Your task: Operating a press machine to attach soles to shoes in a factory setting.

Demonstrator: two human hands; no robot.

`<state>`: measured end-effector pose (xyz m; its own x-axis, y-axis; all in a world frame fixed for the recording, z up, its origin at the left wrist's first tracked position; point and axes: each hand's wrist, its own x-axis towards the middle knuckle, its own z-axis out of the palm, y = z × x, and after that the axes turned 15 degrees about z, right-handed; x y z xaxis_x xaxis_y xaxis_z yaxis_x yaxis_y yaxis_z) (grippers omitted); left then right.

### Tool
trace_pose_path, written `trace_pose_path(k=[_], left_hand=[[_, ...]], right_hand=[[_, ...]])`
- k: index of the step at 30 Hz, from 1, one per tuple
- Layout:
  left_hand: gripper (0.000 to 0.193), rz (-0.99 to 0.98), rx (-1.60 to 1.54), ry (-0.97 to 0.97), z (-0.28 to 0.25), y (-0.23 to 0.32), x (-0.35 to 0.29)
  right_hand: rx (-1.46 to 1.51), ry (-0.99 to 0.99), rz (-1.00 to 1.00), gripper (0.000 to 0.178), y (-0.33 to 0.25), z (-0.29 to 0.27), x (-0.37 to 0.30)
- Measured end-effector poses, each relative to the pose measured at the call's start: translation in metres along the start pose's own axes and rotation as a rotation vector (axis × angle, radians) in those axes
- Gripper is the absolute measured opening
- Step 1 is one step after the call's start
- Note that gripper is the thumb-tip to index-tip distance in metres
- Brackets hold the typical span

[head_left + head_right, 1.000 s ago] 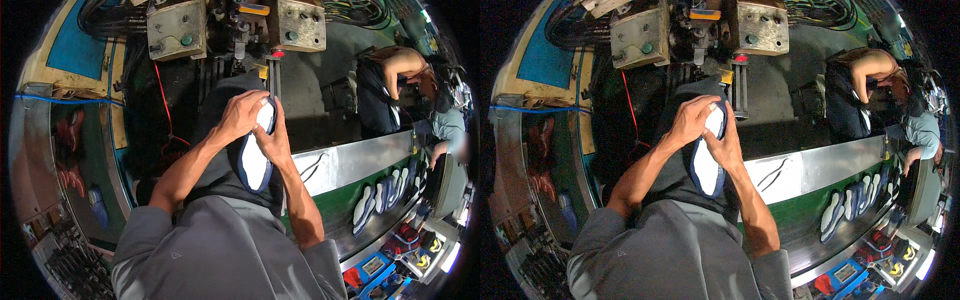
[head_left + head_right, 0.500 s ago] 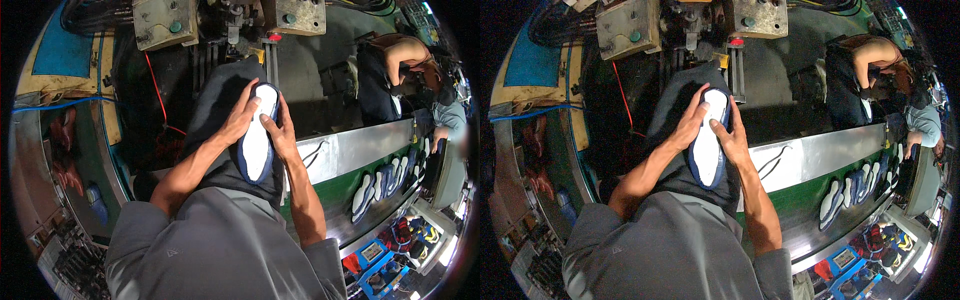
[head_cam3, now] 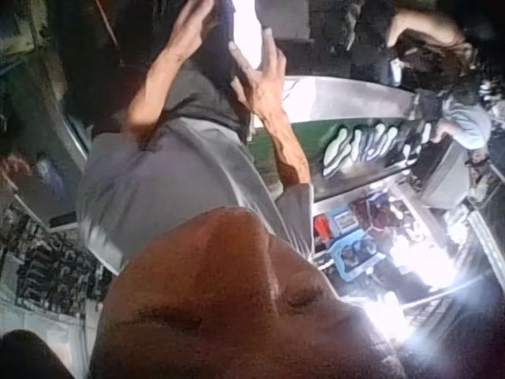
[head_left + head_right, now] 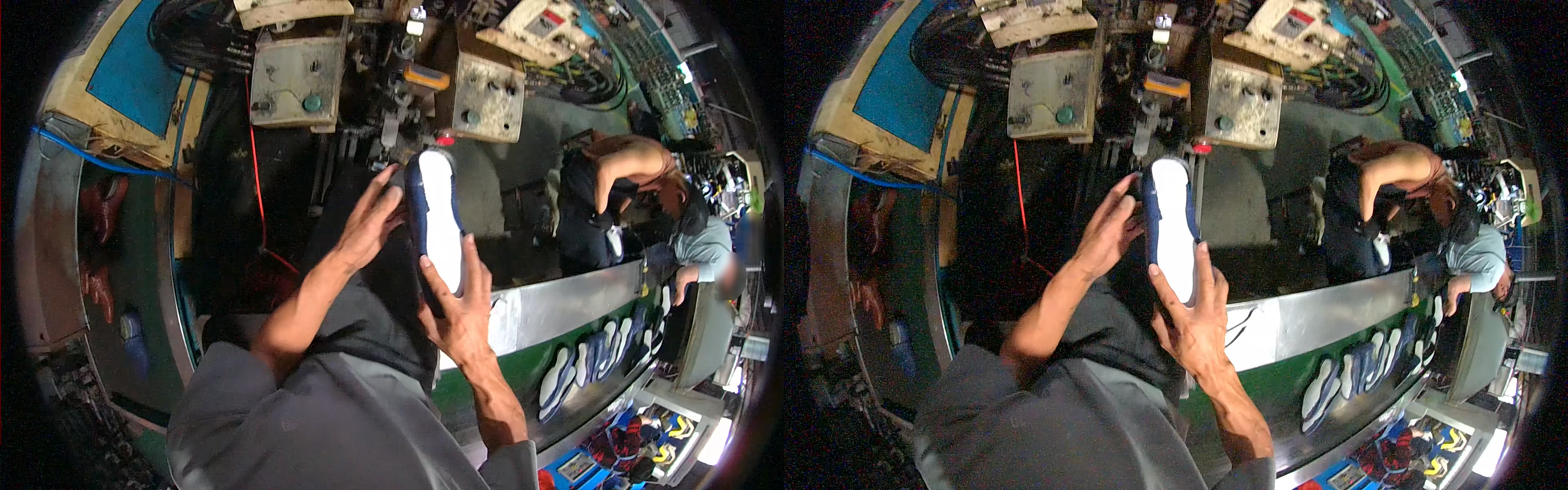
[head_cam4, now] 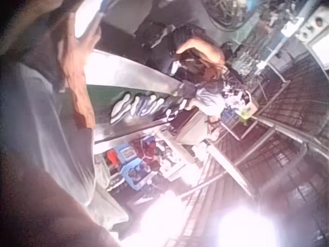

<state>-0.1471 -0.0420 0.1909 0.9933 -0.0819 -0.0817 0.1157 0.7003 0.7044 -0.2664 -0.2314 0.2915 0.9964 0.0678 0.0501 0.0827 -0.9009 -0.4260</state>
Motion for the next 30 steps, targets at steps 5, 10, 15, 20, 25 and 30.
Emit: trace_pose_path(k=[5,10,15,20,25,30], left_hand=[[0.051,0.417,0.916,-0.041,-0.102,-0.042,0.061],[0.031,0.665,1.622,-0.197,-0.117,-0.062,0.059],[0.031,0.615,1.615,-0.147,-0.122,-0.061,0.073],[0.029,0.613,1.600,-0.140,-0.125,-0.055,0.083],[0.030,0.587,1.650,-0.149,-0.126,-0.060,0.080],[0.027,0.590,1.681,-0.147,-0.117,-0.059,0.080]], right_hand=[[-0.066,0.238,-0.158,0.093,-0.040,-0.043,0.134],[-0.116,0.384,-0.125,0.083,-0.058,-0.027,0.279],[-0.125,0.334,-0.037,0.083,-0.054,0.023,0.341],[-0.148,0.352,-0.106,0.081,-0.057,0.046,0.351],[-0.176,0.465,-0.223,0.083,-0.047,0.057,0.354],[-0.217,0.488,-0.246,0.083,-0.040,0.058,0.356]])
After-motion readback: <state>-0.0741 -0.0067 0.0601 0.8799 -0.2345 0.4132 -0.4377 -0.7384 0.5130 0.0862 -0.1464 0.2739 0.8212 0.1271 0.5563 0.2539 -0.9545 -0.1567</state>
